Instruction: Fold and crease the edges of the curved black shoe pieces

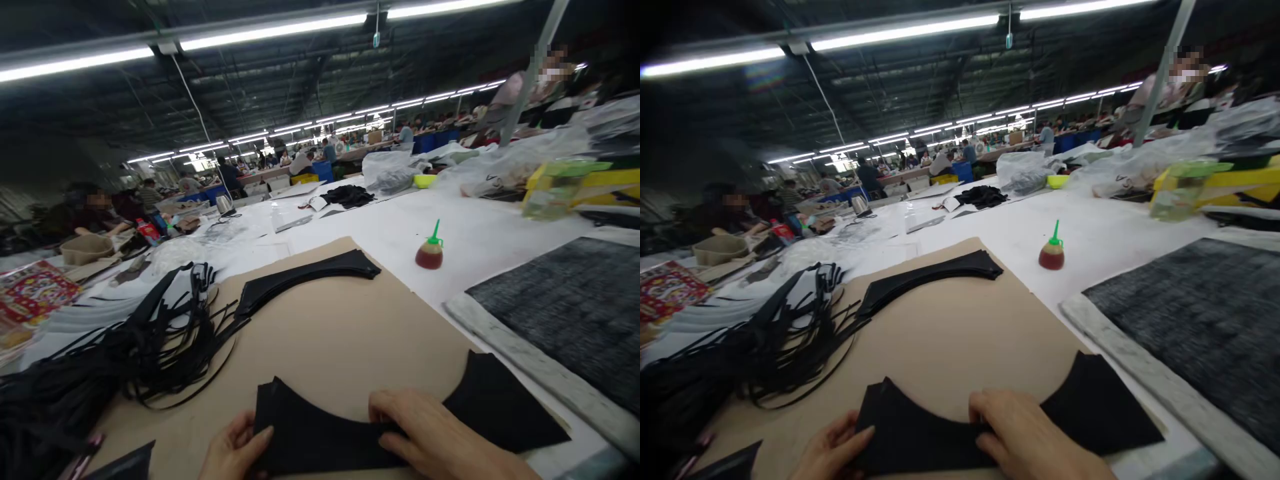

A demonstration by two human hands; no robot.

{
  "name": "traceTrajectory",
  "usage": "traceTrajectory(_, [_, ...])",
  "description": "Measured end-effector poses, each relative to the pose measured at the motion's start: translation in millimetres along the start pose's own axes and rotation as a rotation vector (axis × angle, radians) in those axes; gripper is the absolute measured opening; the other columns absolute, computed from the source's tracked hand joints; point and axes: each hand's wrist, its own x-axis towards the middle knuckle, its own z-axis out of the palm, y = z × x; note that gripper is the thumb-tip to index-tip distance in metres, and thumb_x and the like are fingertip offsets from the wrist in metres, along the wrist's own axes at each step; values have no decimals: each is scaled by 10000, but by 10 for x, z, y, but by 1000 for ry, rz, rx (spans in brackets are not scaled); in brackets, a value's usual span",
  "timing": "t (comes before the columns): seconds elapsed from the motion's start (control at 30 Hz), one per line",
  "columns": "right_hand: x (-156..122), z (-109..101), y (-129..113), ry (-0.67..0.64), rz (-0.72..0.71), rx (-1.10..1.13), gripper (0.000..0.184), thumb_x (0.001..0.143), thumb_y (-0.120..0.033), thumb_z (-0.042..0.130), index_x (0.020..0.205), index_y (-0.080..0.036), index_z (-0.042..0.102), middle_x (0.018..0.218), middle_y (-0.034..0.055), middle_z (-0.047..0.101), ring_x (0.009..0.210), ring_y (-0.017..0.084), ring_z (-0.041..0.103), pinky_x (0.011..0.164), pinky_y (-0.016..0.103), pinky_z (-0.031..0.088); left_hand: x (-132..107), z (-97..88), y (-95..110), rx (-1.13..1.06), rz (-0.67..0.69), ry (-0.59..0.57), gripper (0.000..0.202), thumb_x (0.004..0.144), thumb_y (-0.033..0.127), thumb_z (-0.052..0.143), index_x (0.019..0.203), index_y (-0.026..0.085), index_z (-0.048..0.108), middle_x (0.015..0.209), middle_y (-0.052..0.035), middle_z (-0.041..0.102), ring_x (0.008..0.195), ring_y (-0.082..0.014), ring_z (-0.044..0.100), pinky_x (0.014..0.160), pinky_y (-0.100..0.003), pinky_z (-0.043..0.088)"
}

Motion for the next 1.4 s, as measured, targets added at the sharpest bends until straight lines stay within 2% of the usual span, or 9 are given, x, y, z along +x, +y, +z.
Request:
traceTrajectory(0.2, [72, -204, 166, -29, -45, -107, 157, 874, -189, 532, 934, -288, 639, 887, -8, 672, 839, 186, 631, 714, 276, 424, -73, -72, 195, -69, 103, -114, 394, 584, 409, 833, 836, 132, 709, 820, -71, 719, 794, -220, 656, 765, -299, 506])
traceTrajectory(0.33, [128, -406, 28, 278, -268, -384, 234, 923, -196, 439, 886, -260, 661, 845, 26, 664, 755, 185, 606, 720, 326, 414, -72, -191, 378, -98, 314, -91, 361, 621, 341, 820, 918, 158, 725, 910, -74, 719, 951, -245, 640, 904, -347, 478])
traceTrajectory(0.4, [99, -369, -6, 448, -416, -513, 284, 911, -146, 414, 954, -248, 676, 924, 50, 678, 819, 194, 606, 784, 356, 409, -48, -289, 393, -40, 458, -43, 261, 631, 335, 809, 820, 173, 728, 949, -80, 711, 1008, -267, 624, 920, -373, 484])
traceTrajectory(0.47, [30, -211, 54, 524, -507, -576, 367, 873, -67, 396, 1035, -242, 674, 1036, 55, 680, 908, 192, 607, 853, 371, 396, -18, -389, 334, 145, 567, -51, 177, 678, 346, 771, 706, 182, 712, 1003, -99, 700, 1048, -286, 609, 928, -392, 490])
traceTrajectory(0.53, [-63, 7, 193, 538, -496, -596, 417, 838, -24, 398, 1072, -237, 669, 1096, 48, 675, 963, 189, 603, 892, 379, 389, 8, -465, 213, 353, 648, -85, 162, 738, 357, 711, 709, 198, 720, 1048, -110, 689, 1077, -288, 601, 970, -413, 473])
traceTrajectory(0.63, [-199, 255, 405, 509, -412, -594, 408, 846, -47, 430, 1153, -208, 644, 1147, 58, 660, 1023, 202, 587, 908, 389, 400, 21, -519, -15, 559, 700, -88, 192, 797, 352, 635, 913, 243, 743, 1111, -95, 671, 1104, -263, 597, 1039, -442, 433])
traceTrajectory(0.8, [-269, 286, 478, 524, -314, -562, 352, 924, -111, 419, 1204, -174, 623, 1193, 90, 631, 1050, 213, 565, 923, 401, 406, 51, -595, -284, 702, 735, -54, 346, 849, 354, 595, 1190, 325, 648, 1328, -53, 545, 1252, -236, 498, 1101, -432, 375])
traceTrajectory(1.13, [-246, 293, 474, 482, -250, -536, 355, 936, -144, 443, 1244, -215, 605, 1250, 65, 604, 1112, 216, 531, 959, 399, 365, 161, -732, -366, 894, 966, -90, 334, 879, 211, 489, 1054, 388, 712, 1340, -15, 536, 1234, -229, 520, 1047, -396, 452])
traceTrajectory(1.4, [-219, 292, 601, 534, -359, -606, 352, 937, -226, 433, 1247, -226, 600, 1239, 51, 611, 1087, 219, 546, 925, 389, 358, 100, -647, -314, 866, 968, -81, 295, 899, 189, 521, 1075, 345, 699, 1312, -43, 543, 1222, -221, 517, 1026, -399, 470])
